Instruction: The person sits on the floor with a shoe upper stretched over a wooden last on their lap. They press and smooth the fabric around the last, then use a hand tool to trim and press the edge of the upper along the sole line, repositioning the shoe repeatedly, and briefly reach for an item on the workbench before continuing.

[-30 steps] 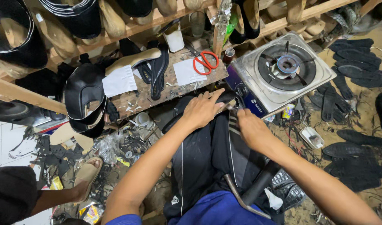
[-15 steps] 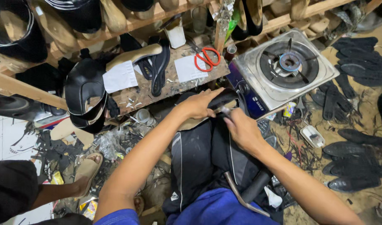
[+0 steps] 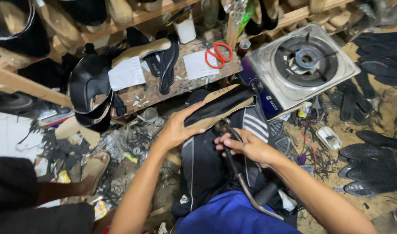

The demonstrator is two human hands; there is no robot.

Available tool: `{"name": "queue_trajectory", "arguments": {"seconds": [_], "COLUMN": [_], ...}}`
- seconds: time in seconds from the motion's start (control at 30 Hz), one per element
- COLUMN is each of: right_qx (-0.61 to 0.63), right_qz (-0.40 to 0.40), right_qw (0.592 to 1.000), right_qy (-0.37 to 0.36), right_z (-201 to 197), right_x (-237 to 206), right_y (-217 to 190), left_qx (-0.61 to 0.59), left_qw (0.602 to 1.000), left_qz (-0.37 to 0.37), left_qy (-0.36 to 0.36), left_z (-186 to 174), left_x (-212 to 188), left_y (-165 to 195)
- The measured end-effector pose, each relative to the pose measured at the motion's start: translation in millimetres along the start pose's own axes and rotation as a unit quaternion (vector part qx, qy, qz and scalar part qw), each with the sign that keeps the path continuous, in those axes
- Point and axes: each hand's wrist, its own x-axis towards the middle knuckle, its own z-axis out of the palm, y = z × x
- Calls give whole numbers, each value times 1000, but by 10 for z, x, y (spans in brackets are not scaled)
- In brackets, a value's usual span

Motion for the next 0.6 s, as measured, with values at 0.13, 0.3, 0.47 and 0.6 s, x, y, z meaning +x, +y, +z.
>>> {"name": "queue_trajectory", "arguments": {"seconds": [0.13,0.3,0.47,0.6], "right_qx": [-84,-257,-343,-447], "right_qz": [2,-54,-249,-230], "right_qw": [996,958,887,850], "right_qy": [-1,114,184,155], "right_z": [52,239,453,310], "right_x": [96,136,220,102], "right_y": [-114,5,189,16], "left_qx": [24,25,-1,45], "left_qw": [997,997,996,995], "left_qz": [21,0,17,-8], "left_qy": [67,74,82,84], "left_z": [179,157,107,183], "left_x": [-123,-154,-146,-158], "left_y": [56,76,64,126]}}
